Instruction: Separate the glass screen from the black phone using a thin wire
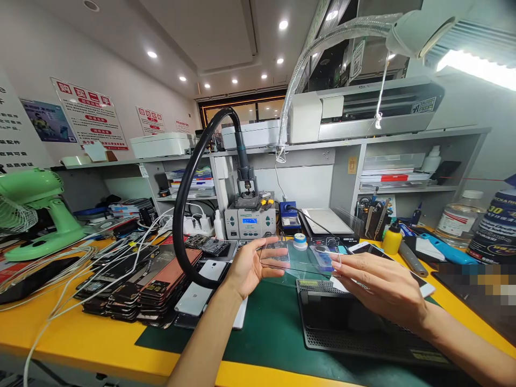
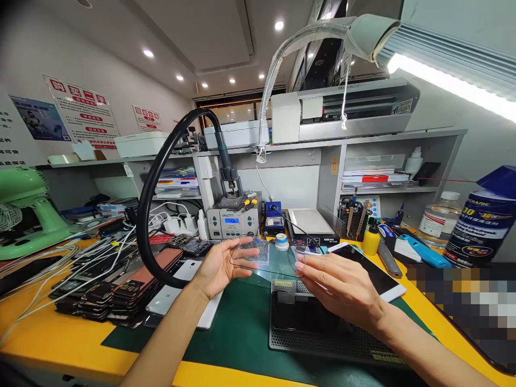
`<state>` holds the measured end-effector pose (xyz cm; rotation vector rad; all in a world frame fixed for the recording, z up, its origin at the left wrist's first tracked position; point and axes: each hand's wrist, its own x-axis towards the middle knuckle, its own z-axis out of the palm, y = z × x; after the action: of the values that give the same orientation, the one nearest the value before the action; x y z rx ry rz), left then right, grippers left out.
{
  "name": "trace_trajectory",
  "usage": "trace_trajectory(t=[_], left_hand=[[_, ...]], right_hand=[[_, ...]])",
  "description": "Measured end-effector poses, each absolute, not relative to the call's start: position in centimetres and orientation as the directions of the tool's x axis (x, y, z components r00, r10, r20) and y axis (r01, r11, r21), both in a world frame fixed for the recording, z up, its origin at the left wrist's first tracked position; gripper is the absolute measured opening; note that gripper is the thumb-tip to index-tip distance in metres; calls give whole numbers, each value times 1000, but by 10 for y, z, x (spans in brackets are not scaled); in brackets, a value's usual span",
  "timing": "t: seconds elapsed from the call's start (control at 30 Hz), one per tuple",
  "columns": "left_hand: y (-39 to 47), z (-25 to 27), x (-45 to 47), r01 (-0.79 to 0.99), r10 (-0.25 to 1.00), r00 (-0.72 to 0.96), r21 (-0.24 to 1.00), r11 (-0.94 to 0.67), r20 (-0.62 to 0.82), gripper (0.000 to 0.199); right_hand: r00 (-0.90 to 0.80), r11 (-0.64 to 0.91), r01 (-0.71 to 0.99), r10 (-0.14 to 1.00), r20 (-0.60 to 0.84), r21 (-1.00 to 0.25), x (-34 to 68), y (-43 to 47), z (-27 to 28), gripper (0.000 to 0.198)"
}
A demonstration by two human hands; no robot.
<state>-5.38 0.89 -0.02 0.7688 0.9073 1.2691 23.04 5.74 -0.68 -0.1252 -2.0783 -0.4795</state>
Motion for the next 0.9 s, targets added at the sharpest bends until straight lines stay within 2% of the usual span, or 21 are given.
trace_trajectory(t=[0.8, 0.9], left_hand=[[10, -5, -54, -376, 993, 29, 919, 118, -116, 33], [7, -4, -53, -353, 997, 16, 933, 77, -76, 29]], right_hand=[[-573, 906, 299, -79, 816, 298, 231, 59, -11, 35], [-570, 930, 278, -44, 821, 242, 231, 59, -13, 40]])
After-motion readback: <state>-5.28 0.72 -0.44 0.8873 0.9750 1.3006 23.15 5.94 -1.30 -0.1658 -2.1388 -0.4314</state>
